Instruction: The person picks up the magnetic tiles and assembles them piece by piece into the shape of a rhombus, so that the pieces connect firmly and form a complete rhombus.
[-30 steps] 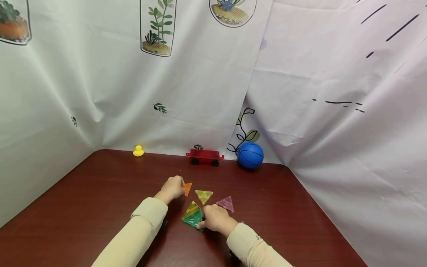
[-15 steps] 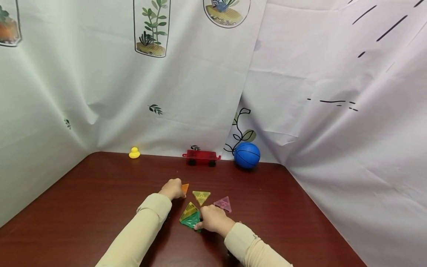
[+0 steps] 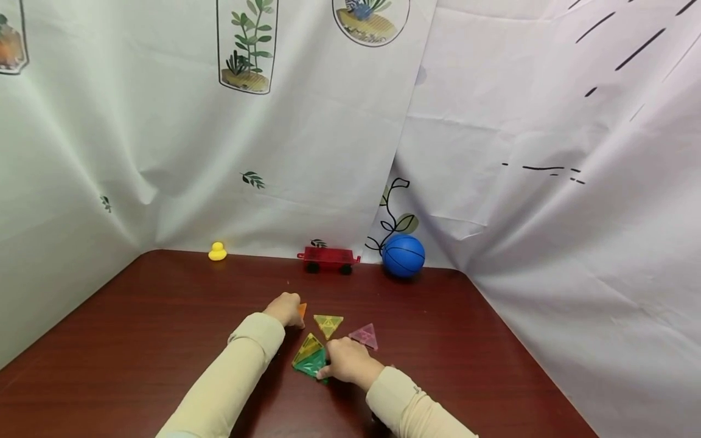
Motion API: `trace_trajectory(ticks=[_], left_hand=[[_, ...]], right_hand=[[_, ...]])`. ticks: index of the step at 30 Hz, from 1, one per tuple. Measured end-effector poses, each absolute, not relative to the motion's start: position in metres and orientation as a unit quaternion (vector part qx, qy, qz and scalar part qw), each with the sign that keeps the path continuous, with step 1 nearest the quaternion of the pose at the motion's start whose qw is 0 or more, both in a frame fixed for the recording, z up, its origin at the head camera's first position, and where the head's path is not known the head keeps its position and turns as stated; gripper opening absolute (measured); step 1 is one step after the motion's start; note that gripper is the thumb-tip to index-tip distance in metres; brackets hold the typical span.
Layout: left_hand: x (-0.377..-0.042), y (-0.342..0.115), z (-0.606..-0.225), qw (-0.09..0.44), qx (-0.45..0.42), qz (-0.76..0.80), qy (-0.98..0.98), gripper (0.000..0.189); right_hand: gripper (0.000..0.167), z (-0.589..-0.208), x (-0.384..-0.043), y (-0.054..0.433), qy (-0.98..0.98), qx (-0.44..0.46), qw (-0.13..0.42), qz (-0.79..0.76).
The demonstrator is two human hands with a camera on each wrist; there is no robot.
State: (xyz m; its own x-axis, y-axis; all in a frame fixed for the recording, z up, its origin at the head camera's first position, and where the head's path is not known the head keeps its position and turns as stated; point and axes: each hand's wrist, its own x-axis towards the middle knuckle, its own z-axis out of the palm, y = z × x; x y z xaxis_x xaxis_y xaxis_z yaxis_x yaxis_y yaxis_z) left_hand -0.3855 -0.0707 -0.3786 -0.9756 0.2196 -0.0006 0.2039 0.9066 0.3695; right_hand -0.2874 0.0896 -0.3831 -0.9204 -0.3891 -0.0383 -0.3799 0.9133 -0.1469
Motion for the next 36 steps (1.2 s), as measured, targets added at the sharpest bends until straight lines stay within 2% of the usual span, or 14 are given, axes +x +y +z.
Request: trace_trajectory(ticks=[3, 8, 22, 26, 36], left_hand=[[-0.385, -0.072, -0.375, 0.045, 0.127, 0.175, 0.975, 0.022], [-0.388, -0.077, -0.37, 0.064, 0.133, 0.16, 0.976, 0.023], [-0.386, -0.097, -0.368, -0.06, 0.161, 0.113, 0.979, 0.017], [-0.384, -0.107, -0.372, -0.076, 0.153, 0.115, 0.979, 0.022], [-0.37, -0.119, -0.37, -0.119, 0.17, 0.146, 0.967, 0.015]], right_hand=[[0.032, -0.383, -0.287, 0.089, 0.978, -0.197, 0.032, -0.068], [0.034, -0.383, -0.286, 0.089, 0.978, -0.197, 0.027, -0.066], [0.035, -0.385, -0.285, 0.09, 0.978, -0.193, 0.027, -0.069], [0.033, -0.386, -0.285, 0.089, 0.976, -0.195, 0.043, -0.085], [0.032, -0.382, -0.285, 0.092, 0.978, -0.192, 0.032, -0.076]])
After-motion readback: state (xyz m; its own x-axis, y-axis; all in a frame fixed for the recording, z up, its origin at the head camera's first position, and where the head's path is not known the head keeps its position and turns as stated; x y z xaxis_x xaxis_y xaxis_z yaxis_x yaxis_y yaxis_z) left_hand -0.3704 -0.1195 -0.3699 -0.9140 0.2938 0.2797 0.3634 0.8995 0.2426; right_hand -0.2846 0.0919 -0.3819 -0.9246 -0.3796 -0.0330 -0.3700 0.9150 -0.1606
